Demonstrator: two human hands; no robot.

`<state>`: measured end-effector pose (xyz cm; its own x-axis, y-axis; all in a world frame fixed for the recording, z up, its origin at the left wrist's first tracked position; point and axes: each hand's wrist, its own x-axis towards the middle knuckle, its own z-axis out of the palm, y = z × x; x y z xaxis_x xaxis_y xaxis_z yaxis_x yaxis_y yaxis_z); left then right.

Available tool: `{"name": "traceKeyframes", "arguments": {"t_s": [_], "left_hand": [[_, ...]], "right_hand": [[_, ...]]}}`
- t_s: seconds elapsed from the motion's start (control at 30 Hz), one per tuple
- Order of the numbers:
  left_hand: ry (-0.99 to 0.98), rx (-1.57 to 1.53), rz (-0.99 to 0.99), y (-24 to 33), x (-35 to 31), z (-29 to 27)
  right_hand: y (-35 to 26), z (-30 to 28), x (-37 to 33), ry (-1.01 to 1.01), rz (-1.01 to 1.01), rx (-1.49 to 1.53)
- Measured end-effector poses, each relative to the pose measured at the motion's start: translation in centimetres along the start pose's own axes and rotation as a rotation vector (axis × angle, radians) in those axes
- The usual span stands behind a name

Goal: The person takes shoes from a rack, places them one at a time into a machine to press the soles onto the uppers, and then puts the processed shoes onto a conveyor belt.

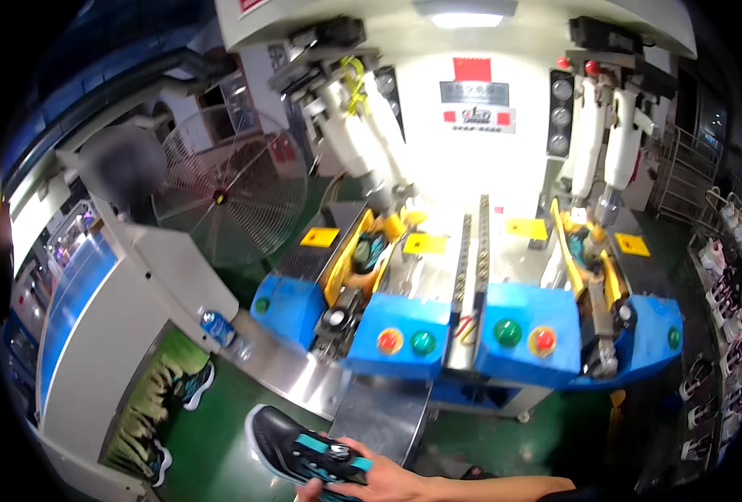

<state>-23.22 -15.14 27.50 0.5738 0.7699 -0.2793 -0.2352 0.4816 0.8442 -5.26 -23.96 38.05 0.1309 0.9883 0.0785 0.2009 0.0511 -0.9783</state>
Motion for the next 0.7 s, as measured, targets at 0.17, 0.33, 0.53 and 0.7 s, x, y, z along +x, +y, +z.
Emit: {"name": "traceKeyframes", "arguments": {"t_s": [0.17,0.33,0.53,0.7], "left_hand": [[0.126,0.051,0.377,-1.7,6.5,9.4],[-0.130,0.524,0.538,6.3,22.4,15.2],[-0.142,1.264,0.669,8.8,49.6,19.0],[-0.236,1.303,0.564,7.1,53.6,24.6]], "right_hand": [[4.6,-7.7,-2.6,0.215,0.269,0.392],[2.1,-12.2,-1.3,0.552,0.141,0.185],[-0.8,-12.9,5.4,0.514,0.253,0.415],[1.0,-14.0,7.2,0.708,0.401,0.149]]}}
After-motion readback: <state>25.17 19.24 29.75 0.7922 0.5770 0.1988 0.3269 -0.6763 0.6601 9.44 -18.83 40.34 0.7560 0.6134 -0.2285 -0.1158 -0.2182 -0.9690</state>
